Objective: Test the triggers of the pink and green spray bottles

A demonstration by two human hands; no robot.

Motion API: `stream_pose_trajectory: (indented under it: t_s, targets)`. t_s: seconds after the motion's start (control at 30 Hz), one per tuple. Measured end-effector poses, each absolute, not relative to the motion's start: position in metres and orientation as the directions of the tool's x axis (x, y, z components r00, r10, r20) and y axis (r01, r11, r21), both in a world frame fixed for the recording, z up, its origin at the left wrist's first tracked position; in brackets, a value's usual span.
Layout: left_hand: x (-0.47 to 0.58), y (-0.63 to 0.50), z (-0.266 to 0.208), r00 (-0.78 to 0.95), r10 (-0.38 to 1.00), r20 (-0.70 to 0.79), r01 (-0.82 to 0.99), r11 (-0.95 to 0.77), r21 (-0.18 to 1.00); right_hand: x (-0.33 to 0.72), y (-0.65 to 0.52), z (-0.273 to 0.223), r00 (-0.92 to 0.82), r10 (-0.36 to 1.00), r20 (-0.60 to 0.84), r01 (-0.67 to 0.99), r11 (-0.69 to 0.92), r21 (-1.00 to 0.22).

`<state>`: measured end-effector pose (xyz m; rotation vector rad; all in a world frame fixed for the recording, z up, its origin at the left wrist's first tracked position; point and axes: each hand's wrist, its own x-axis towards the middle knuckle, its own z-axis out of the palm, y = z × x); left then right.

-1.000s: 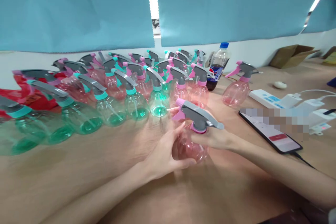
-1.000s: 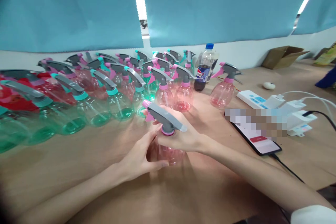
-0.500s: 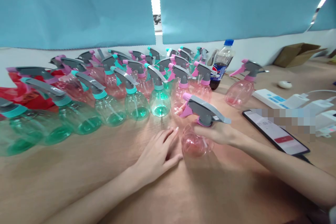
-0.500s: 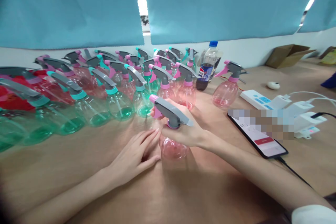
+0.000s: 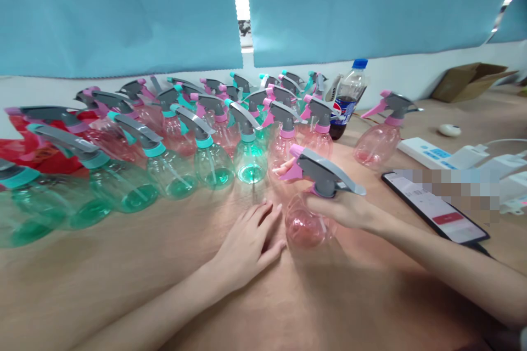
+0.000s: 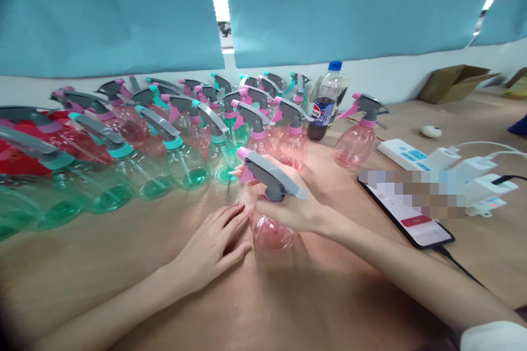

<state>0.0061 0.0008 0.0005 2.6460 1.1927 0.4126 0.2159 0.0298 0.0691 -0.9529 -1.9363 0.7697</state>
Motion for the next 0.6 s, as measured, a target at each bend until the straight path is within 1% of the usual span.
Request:
stream_pose_trajectory:
  t_s: [0.1, 0.17, 0.37, 0.47, 0.6]
  targets:
    - [0.0071, 0.0006, 0.0011, 0.633, 0.756, 0.165, 0.700, -0.651, 0.295, 0.2160, 0.0312, 0.0667, -0.358, 0.841, 0.405, 0.270, 0.509, -0.818]
    - [0.0074, 0.0006, 0.0006, 0.635, 0.753, 0.172, 0.697, -0.655, 0.292, 0.2159, 0.0316, 0.0646, -0.352, 0.847, 0.398, 0.266, 0.499, -0.825]
    - [0.0076, 0.0015, -0.0014, 0.650, 0.740, 0.171, 0.694, -0.670, 0.264, 0.2137, 0.0314, 0.0639, -0.357, 0.834, 0.421, 0.293, 0.528, -0.797]
    - [0.0078, 0.0016, -0.0010, 0.649, 0.740, 0.178, 0.691, -0.670, 0.270, 0.2123, 0.0308, 0.0657, -0.352, 0.849, 0.393, 0.274, 0.495, -0.825]
    - [0.0079, 0.0019, 0.0002, 0.649, 0.740, 0.177, 0.688, -0.671, 0.277, 0.2130, 0.0309, 0.0642, -0.327, 0.868, 0.375, 0.313, 0.473, -0.823]
